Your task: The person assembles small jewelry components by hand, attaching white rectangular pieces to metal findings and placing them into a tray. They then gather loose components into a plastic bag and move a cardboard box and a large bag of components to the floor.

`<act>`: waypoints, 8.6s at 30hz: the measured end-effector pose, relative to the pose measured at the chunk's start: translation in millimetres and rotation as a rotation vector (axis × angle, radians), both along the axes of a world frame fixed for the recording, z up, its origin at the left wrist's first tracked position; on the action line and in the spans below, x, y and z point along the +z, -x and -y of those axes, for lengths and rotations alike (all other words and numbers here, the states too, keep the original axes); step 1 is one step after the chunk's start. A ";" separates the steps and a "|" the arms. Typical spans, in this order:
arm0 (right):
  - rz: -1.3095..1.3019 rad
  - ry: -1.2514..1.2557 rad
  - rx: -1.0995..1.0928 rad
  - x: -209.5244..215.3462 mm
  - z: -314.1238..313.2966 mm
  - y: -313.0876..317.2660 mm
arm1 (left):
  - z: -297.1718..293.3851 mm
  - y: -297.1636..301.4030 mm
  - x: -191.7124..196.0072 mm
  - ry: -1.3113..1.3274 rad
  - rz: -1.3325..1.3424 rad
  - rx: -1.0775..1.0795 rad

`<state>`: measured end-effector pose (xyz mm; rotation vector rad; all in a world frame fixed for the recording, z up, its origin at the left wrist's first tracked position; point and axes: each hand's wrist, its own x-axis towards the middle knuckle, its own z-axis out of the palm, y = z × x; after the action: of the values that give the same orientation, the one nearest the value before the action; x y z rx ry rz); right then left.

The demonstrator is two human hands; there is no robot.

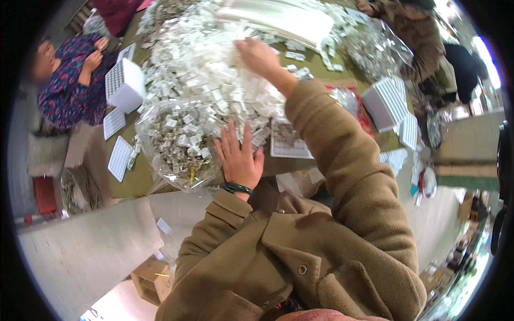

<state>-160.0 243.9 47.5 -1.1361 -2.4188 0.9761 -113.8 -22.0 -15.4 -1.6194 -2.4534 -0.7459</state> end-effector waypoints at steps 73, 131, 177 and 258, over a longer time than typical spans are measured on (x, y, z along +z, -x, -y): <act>-0.445 -0.324 0.034 32.7 88.1 -145.8 | 10.9 1.6 -17.9 -0.309 -0.009 -0.067; 0.303 -0.058 -0.859 -232.6 278.5 -545.3 | -438.3 113.1 34.8 0.111 -0.358 -0.454; 0.061 0.381 -0.862 -235.4 258.9 -576.4 | -143.3 -125.9 82.1 0.179 0.523 -0.916; 0.528 0.473 0.327 -138.0 145.9 -672.7 | 271.6 -284.9 -94.3 1.041 0.713 0.659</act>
<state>512.7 97.9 -90.5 -1.3005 -2.9540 1.5845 171.1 -293.6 -109.7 -0.4560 -3.9419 0.1811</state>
